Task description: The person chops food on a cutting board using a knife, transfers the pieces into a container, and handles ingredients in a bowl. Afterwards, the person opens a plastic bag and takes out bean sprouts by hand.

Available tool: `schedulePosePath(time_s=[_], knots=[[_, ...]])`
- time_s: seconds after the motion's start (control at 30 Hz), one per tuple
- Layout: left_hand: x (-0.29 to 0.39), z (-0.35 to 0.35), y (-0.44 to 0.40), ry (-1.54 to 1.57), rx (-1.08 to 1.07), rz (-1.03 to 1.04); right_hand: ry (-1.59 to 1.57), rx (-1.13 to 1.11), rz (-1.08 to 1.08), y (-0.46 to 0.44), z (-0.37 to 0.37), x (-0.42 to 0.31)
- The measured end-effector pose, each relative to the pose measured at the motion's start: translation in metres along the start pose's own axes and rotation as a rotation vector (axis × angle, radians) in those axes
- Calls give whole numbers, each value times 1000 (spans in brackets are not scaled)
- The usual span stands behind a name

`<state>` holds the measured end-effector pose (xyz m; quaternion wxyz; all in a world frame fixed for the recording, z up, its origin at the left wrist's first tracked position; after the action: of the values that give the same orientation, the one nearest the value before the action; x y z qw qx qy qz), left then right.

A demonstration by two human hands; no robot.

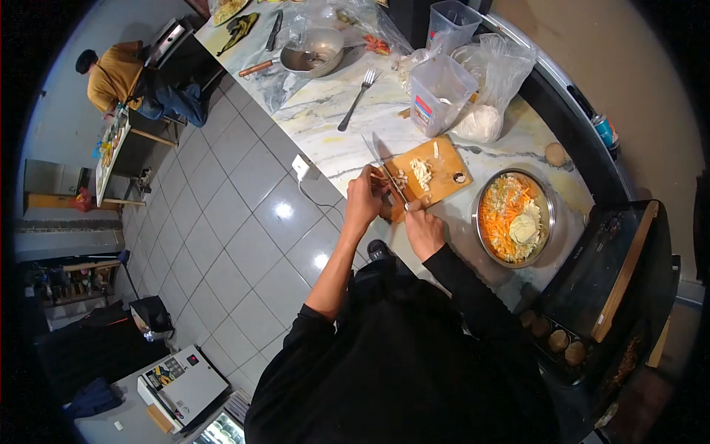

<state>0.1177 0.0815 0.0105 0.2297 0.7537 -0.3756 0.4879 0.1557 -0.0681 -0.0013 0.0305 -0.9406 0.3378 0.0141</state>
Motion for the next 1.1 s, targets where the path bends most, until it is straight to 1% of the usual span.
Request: schedulePosePath(time_s=[0.07,0.13,0.27,0.4,0.47,0.57,0.67,0.77,0.87,0.9,0.93,0.97,1.0,1.07,1.1], knots=[[2,0,1,12,-10,30,-51,-15,-34,-2,0,2],[2,0,2,-3,-60,-29,-46,-13,-34,-5,-7,2],[0,3,2,-35,-20,13,-43,-21,-25,-10,-19,-3],[-4,4,3,-43,-1,26,-99,-87,-4,-2,4,-9],[-4,1,-4,-24,12,44,31,28,30,-1,7,-9],[-3,1,-1,-8,-13,44,10,-17,2,-3,5,-5],[-5,1,2,-34,-26,24,-18,7,-39,-7,-4,3],[-5,0,1,5,-30,11,-50,16,-69,-12,-13,7],[-1,2,4,-7,-32,-26,-6,36,-99,-14,-20,0],[1,1,4,28,8,-33,-9,33,-99,-13,-21,-5],[1,0,4,64,48,-40,14,-1,-50,-11,-19,-7],[1,0,4,65,46,-45,38,-36,-2,-8,-16,-7],[-1,1,3,21,27,-43,39,-43,-1,-4,-8,-10],[-1,2,0,-22,6,-41,59,27,41,1,7,-10],[-3,2,-1,-11,-6,-57,60,25,41,1,7,-8]])
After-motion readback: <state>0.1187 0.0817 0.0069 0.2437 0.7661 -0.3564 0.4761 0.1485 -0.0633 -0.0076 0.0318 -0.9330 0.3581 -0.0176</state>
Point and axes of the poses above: each hand's wrist, its own y-axis away from the middle knuckle, its own z-axis out of the palm, x = y × z, the point moved 7 cm from there along -y, towards the middle knuckle, and after that the axes turned 5 degrees about y, right-handed, at the moved point
